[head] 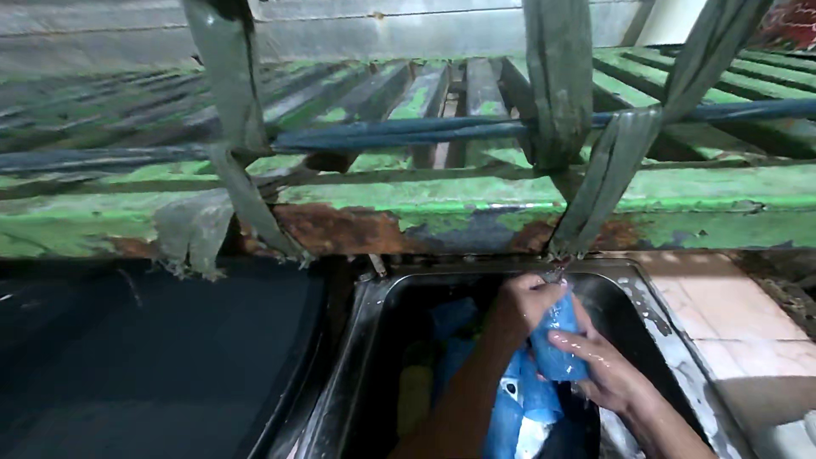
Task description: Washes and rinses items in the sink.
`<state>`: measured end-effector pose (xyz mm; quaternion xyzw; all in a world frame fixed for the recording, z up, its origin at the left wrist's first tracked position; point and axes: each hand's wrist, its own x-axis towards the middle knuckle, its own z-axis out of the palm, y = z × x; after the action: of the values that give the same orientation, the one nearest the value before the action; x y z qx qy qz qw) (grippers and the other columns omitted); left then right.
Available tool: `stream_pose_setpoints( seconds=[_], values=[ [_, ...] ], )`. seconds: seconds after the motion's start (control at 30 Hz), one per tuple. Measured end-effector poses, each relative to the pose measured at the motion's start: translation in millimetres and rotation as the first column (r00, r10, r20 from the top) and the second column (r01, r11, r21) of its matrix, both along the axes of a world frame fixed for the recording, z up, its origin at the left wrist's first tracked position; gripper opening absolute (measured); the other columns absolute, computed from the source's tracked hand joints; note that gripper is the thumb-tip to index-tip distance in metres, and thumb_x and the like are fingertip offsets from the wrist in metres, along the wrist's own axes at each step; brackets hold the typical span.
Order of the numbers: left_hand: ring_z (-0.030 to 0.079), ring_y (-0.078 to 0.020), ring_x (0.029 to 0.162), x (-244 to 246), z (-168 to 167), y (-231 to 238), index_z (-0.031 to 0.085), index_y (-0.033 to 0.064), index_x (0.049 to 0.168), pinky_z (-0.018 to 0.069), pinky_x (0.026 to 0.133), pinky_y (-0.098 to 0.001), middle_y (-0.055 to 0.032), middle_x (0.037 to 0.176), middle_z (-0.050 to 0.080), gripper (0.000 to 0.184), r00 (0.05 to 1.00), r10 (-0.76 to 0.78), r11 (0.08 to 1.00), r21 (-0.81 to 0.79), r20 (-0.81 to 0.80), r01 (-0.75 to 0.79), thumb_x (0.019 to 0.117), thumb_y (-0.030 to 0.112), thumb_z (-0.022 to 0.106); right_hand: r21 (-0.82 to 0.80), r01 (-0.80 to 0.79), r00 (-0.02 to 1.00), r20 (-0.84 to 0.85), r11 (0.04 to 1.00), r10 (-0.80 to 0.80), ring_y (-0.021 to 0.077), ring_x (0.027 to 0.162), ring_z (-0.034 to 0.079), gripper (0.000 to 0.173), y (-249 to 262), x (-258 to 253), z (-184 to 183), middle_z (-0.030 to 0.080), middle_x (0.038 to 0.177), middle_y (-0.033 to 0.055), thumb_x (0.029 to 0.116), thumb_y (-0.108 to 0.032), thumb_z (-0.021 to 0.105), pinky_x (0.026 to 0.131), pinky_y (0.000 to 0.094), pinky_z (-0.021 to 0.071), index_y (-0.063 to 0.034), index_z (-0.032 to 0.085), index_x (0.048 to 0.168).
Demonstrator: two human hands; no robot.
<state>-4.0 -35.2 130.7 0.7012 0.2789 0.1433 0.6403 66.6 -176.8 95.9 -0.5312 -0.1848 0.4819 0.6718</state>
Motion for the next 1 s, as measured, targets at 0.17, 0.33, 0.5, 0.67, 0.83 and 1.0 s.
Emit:
stream_pose_setpoints(
  seconds=[0.17, 0.33, 0.5, 0.67, 0.83, 1.0],
  values=[
    [0.065, -0.0257, 0.101, 6, 1, -2, 0.067, 0.0003, 0.112, 0.0526, 0.092, -0.0452, -0.0165, 0.108, 0.067, 0.034, 0.971, -0.105, 0.99, 0.068, -0.213, 0.122, 0.0992, 0.032, 0.068, -0.323, 0.132, 0.807, 0.584, 0.937, 0.087, 0.0235, 0.126, 0.06, 0.111, 5, 2, -7, 0.052, 0.148, 0.0167, 0.0782, -0.025, 0.085, 0.104, 0.0403, 0.0522, -0.0132, 0.017, 0.164],
    [0.057, -0.0228, 0.131, -6, 15, -18, 0.073, 0.0011, 0.113, 0.0409, 0.115, -0.0417, -0.0112, 0.125, 0.07, 0.032, 0.964, -0.13, 0.775, 0.582, -0.234, 0.246, 0.1034, 0.028, 0.059, -0.237, 0.083, 0.881, 0.472, 0.968, 0.04, 0.0171, 0.138, 0.051, 0.117, -16, -2, -11, 0.03, 0.165, 0.0119, 0.0804, -0.045, 0.077, 0.106, 0.0356, 0.052, -0.0189, 0.002, 0.166],
    [0.064, -0.0236, 0.122, -19, -3, -16, 0.073, -0.0028, 0.09, 0.0498, 0.106, -0.0408, -0.0136, 0.112, 0.074, 0.02, 0.983, -0.148, 0.772, 0.634, 0.111, 0.045, 0.0961, 0.014, 0.066, -0.289, 0.254, 0.917, 0.375, 0.923, -0.135, 0.0274, 0.131, 0.056, 0.09, -51, 11, -25, 0.032, 0.163, 0.0157, 0.0919, -0.034, 0.068, 0.094, 0.0445, 0.0571, -0.0159, 0.018, 0.165],
    [0.056, -0.0254, 0.134, -17, -5, -13, 0.074, -0.0026, 0.109, 0.0414, 0.114, -0.0417, -0.0146, 0.127, 0.069, 0.027, 0.958, -0.199, 0.785, 0.551, -0.208, 0.283, 0.1006, 0.019, 0.061, -0.331, 0.258, 0.92, 0.37, 0.908, -0.127, 0.0231, 0.127, 0.061, 0.068, -69, 10, -32, 0.037, 0.162, 0.0123, 0.099, -0.026, 0.058, 0.093, 0.0417, 0.0582, -0.0129, 0.031, 0.16],
    [0.055, -0.0252, 0.134, -15, -8, -9, 0.073, -0.0058, 0.11, 0.0403, 0.116, -0.0382, -0.0182, 0.129, 0.068, 0.028, 0.949, -0.238, 0.866, 0.398, -0.205, 0.303, 0.0991, 0.018, 0.062, -0.28, 0.169, 0.949, 0.306, 0.945, -0.079, 0.0241, 0.138, 0.052, 0.072, -61, 1, -24, 0.046, 0.156, 0.0133, 0.1003, -0.045, 0.05, 0.107, 0.0433, 0.0498, -0.0067, 0.034, 0.158],
    [0.065, -0.0169, 0.105, -24, -18, -1, 0.069, 0.0004, 0.112, 0.0538, 0.093, -0.0368, -0.0124, 0.113, 0.07, 0.024, 0.989, -0.116, 0.97, -0.206, 0.093, 0.133, 0.0952, 0.015, 0.061, 0.132, -0.129, 0.923, -0.345, 0.983, 0.168, 0.0417, 0.103, 0.07, 0.098, -42, -12, -15, 0.063, 0.127, 0.0236, 0.0808, -0.037, 0.086, 0.084, 0.0564, 0.0625, -0.0203, 0.025, 0.156]
  ],
)
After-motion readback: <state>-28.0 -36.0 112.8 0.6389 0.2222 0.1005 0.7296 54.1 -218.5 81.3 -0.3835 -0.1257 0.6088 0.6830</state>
